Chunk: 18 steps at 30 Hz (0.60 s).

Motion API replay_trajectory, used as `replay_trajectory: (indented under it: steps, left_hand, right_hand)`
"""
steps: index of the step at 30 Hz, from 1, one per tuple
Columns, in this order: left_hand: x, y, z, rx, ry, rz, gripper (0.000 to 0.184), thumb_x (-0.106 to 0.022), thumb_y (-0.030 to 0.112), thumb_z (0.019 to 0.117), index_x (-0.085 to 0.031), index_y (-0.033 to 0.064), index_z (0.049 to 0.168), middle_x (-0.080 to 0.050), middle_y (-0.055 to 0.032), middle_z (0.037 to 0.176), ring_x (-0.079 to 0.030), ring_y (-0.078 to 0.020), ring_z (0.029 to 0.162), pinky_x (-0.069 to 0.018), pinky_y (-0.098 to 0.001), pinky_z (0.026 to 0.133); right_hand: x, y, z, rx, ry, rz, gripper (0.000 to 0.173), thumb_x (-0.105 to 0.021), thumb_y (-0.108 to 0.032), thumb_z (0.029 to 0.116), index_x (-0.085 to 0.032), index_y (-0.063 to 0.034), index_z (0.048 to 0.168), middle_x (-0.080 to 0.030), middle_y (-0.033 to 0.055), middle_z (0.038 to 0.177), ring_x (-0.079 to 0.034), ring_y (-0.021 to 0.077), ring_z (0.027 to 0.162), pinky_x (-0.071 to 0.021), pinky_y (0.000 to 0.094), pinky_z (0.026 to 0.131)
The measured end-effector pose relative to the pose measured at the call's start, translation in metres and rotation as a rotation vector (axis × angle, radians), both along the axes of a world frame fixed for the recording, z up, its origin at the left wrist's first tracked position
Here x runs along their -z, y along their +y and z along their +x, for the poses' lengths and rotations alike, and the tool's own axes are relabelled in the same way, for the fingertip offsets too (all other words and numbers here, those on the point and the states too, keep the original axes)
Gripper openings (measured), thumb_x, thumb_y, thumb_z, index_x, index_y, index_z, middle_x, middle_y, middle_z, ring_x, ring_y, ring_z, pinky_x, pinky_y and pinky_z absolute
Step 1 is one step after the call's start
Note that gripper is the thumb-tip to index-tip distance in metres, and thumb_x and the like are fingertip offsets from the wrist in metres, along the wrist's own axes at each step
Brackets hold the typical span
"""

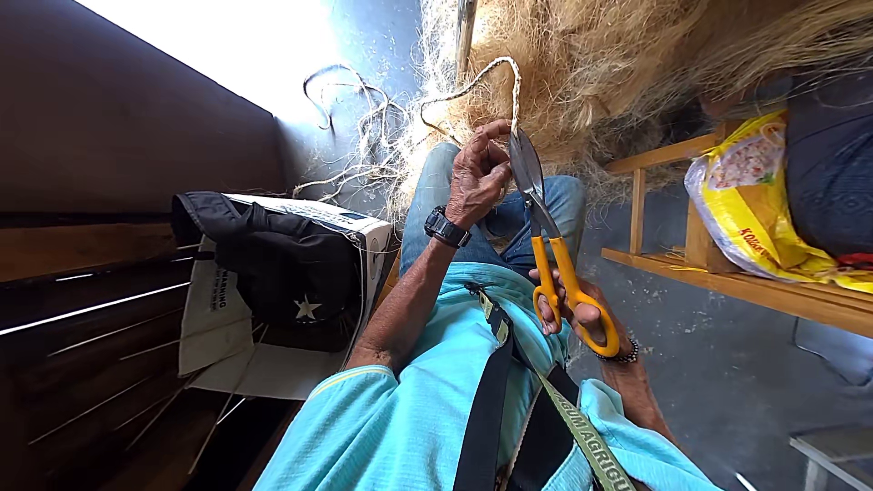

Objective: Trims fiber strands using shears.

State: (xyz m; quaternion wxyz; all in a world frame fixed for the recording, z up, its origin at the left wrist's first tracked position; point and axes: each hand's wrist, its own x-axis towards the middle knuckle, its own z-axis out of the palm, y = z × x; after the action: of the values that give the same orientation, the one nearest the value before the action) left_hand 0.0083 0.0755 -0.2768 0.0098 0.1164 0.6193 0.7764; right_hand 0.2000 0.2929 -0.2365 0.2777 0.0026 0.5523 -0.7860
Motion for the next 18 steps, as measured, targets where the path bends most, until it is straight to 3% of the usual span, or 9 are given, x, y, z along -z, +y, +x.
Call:
replay_trajectory:
  steps: [14,18]
  left_hand:
    - [0.008,-0.002,-0.001,0.007,-0.035,0.022,0.051,-0.060,-0.008,0.0887,-0.050,-0.0060,0.138,-0.065,-0.0066,0.079,-0.062,-0.0127,0.066,-0.0568,-0.0306,0.065]
    - [0.007,-0.003,0.000,0.029,-0.057,0.063,0.053,-0.060,-0.008,0.0877,-0.048,-0.0056,0.139,-0.065,-0.0063,0.081,-0.063,-0.0132,0.068,-0.0576,-0.0314,0.067]
  right_hand:
    - [-0.001,-0.012,0.000,0.031,0.027,-0.029,0.087,-0.063,-0.069,0.0898,-0.051,0.0004,0.141,-0.068,0.0016,0.079,-0.067,0.0146,0.062,-0.0607,0.0316,0.056]
    - [-0.005,-0.015,0.000,0.059,-0.003,-0.041,0.073,-0.069,-0.056,0.0923,-0.054,-0.0010,0.139,-0.068,0.0001,0.074,-0.066,0.0132,0.057,-0.0604,0.0304,0.053]
